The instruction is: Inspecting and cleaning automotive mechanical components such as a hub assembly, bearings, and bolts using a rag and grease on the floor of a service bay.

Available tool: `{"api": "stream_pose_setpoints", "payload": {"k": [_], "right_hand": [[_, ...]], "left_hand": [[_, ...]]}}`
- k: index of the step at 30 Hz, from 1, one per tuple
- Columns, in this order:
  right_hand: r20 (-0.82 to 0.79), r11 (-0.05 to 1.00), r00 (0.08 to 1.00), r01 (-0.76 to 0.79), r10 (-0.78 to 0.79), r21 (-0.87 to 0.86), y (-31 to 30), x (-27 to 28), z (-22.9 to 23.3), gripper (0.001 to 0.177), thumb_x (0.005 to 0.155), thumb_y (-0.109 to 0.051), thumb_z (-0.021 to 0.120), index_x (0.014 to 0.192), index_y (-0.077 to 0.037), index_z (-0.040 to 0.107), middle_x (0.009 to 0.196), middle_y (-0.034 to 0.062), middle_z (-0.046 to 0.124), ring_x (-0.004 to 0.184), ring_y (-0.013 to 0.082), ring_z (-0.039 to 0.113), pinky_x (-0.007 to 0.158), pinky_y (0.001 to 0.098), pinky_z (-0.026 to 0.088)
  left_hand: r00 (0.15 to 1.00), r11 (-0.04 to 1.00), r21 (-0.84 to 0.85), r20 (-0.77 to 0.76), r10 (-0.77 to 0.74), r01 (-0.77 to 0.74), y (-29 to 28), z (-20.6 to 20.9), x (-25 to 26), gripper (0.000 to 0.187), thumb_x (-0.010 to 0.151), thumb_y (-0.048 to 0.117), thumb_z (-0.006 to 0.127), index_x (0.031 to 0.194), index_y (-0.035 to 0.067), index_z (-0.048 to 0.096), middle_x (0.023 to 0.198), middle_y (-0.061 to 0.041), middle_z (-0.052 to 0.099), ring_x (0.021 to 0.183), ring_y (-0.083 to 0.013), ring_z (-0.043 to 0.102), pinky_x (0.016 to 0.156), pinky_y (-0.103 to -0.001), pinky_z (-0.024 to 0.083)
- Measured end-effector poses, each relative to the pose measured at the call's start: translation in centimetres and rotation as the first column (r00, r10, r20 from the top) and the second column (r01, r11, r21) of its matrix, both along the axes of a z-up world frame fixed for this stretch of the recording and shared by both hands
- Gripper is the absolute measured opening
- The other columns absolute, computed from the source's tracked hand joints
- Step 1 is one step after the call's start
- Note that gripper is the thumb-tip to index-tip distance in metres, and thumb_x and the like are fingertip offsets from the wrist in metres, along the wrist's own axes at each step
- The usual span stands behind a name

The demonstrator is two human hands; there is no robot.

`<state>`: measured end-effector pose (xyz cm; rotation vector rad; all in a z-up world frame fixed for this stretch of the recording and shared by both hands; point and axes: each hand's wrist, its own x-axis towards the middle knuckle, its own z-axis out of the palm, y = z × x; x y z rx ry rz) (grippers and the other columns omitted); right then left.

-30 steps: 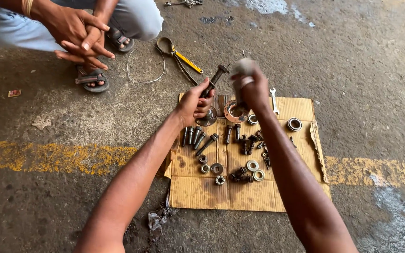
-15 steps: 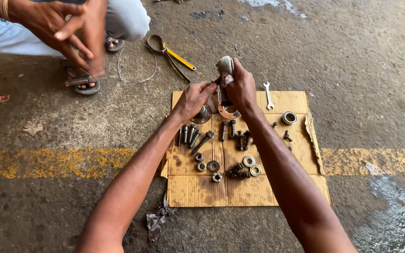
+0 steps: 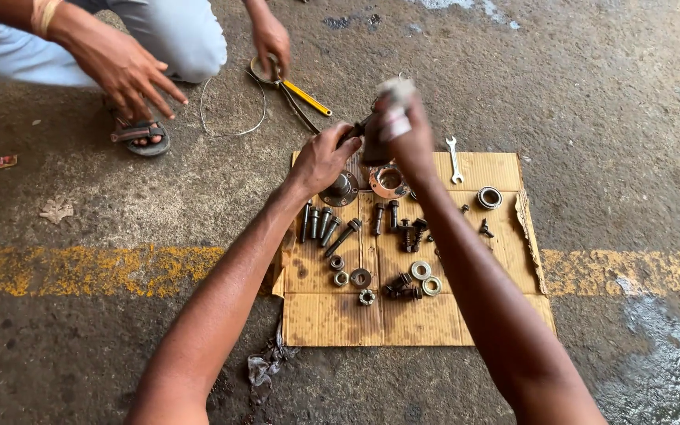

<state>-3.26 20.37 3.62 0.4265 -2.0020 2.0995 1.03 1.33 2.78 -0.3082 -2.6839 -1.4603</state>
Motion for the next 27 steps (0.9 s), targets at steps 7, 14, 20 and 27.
{"api": "stream_pose_setpoints", "payload": {"k": [7,14,20,27], "right_hand": [[-0.518,0.715,0.855,0.355,0.013,0.603,-1.6,0.7,-2.9,0.05,0.077,-0.019,0.081,0.12,-0.002,0.062,0.111,0.0171,0.059,0.091,0.0276,0.067,0.074,0.0354,0.064],[-0.054,0.962,0.991,0.135,-0.126,0.236,-0.4,-1.1,-2.4,0.021,0.104,-0.018,0.059,0.118,-0.003,0.065,0.103,0.0127,0.065,0.082,0.0223,0.066,0.066,0.0345,0.059],[0.427,0.968,0.882,-0.112,0.201,-0.223,2.4,0.7,0.9,0.031,0.099,-0.029,0.063,0.12,-0.005,0.061,0.098,0.0091,0.072,0.077,0.0183,0.07,0.066,0.0327,0.061],[0.367,0.928,0.868,-0.233,0.334,-0.292,2.4,-0.7,-1.3,0.05,0.089,-0.016,0.082,0.127,0.003,0.056,0.093,0.0052,0.066,0.073,0.0145,0.063,0.06,0.0309,0.055]], "left_hand": [[0.997,0.994,-0.088,0.009,-0.071,0.071,0.3,-1.6,0.1,0.027,0.109,0.029,0.048,0.113,0.005,0.061,0.077,-0.002,0.063,0.054,-0.0082,0.055,0.043,-0.026,0.046],[0.998,0.999,-0.012,0.029,0.051,-0.051,0.3,0.6,0.8,0.026,0.105,0.027,0.053,0.119,0.006,0.054,0.074,-0.001,0.058,0.053,-0.0095,0.052,0.042,-0.027,0.042],[0.989,0.873,0.482,0.081,-0.122,0.068,0.1,-1.8,-1.0,0.023,0.107,0.026,0.059,0.118,0.005,0.057,0.077,0.004,0.051,0.058,-0.0043,0.045,0.046,-0.021,0.037],[0.975,0.769,0.639,0.147,-0.17,0.038,2.9,0.5,0.1,0.025,0.104,0.028,0.057,0.115,0.006,0.054,0.073,0.002,0.058,0.052,-0.004,0.048,0.04,-0.019,0.036]]}}
